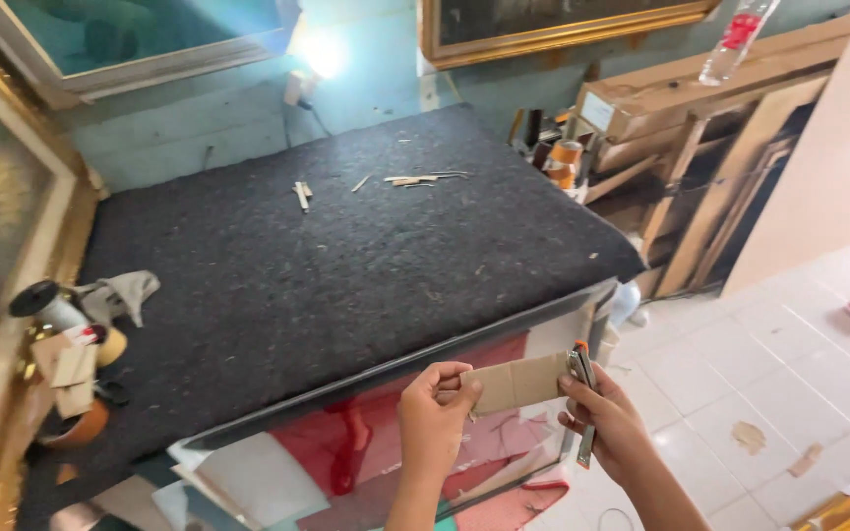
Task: Applying protective cardboard corners and tape to a large picture frame to prepare it for transport or storage.
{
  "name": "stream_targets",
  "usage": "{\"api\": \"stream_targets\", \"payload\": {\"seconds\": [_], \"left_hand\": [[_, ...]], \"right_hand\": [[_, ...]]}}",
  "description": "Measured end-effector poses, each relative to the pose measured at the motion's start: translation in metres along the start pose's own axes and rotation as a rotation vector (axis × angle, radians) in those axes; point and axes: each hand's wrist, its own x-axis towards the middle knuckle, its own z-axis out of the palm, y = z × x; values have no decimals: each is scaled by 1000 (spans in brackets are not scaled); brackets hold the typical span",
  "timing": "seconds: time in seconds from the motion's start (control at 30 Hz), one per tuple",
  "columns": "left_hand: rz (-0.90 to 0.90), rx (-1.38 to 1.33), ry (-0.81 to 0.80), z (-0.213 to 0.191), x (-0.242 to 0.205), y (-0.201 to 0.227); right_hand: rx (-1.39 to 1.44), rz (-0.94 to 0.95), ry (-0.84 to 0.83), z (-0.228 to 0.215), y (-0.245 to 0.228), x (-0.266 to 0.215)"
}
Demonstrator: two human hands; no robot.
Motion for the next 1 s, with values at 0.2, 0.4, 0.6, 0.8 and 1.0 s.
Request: {"api": "stream_targets", "payload": {"seconds": [0.2,0.4,0.6,0.8,1.0], "left_hand": [[41,-17,33,141,-9,-9],[-204,48,120,219,-13,-6],[-45,248,194,251,56,-35],[261,742,124,298,154,-52],[399,1009,-112,348,220,-78]], "right_hand": [[29,51,112,-125,-30,28],[272,110,226,-202,-54,69],[96,236,145,-221,-63,139],[-236,124,174,-203,-58,227],[-511,120,201,-198,-46,310]]}}
